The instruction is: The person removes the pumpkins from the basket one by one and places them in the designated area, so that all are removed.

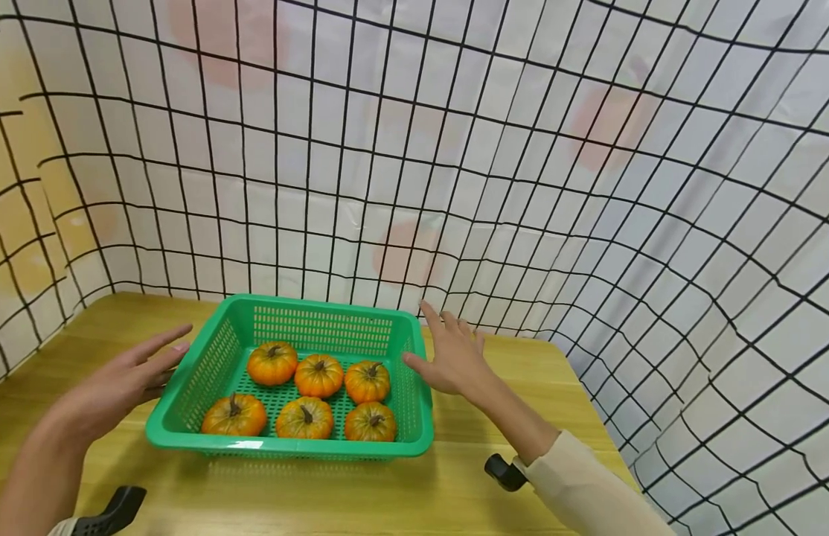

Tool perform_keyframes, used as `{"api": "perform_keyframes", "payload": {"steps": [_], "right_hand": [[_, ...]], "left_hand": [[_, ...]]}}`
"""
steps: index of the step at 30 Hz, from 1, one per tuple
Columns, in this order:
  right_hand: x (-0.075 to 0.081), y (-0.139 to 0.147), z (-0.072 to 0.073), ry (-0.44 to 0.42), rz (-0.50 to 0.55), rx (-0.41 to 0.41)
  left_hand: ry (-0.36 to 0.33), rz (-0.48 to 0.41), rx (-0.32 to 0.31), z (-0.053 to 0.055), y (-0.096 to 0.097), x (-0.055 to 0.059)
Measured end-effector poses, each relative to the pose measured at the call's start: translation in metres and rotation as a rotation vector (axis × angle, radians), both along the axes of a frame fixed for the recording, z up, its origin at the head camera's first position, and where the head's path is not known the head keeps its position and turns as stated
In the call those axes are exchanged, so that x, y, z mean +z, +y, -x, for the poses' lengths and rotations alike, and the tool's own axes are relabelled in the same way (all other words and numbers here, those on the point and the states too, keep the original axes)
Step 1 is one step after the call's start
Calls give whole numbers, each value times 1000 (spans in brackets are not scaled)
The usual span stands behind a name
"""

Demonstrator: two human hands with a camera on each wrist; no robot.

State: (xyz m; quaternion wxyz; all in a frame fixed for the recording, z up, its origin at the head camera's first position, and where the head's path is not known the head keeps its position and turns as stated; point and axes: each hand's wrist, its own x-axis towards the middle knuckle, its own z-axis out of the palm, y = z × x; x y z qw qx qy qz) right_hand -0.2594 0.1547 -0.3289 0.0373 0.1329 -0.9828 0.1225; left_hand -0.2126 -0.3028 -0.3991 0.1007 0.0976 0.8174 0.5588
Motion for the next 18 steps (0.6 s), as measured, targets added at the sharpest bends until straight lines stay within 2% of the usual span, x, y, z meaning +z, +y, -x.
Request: {"api": "perform_keyframes", "payload": {"steps": [7,14,18], "right_hand": [[3,-24,3,11,16,4],[6,-53,9,-9,86,20],[8,-66,12,-13,140,52]], "left_hand": [[-5,-129,-46,2,-4,-1],[-23,-137,-25,2,-5,-1],[-29,-167,-34,1,-3,-2]]}}
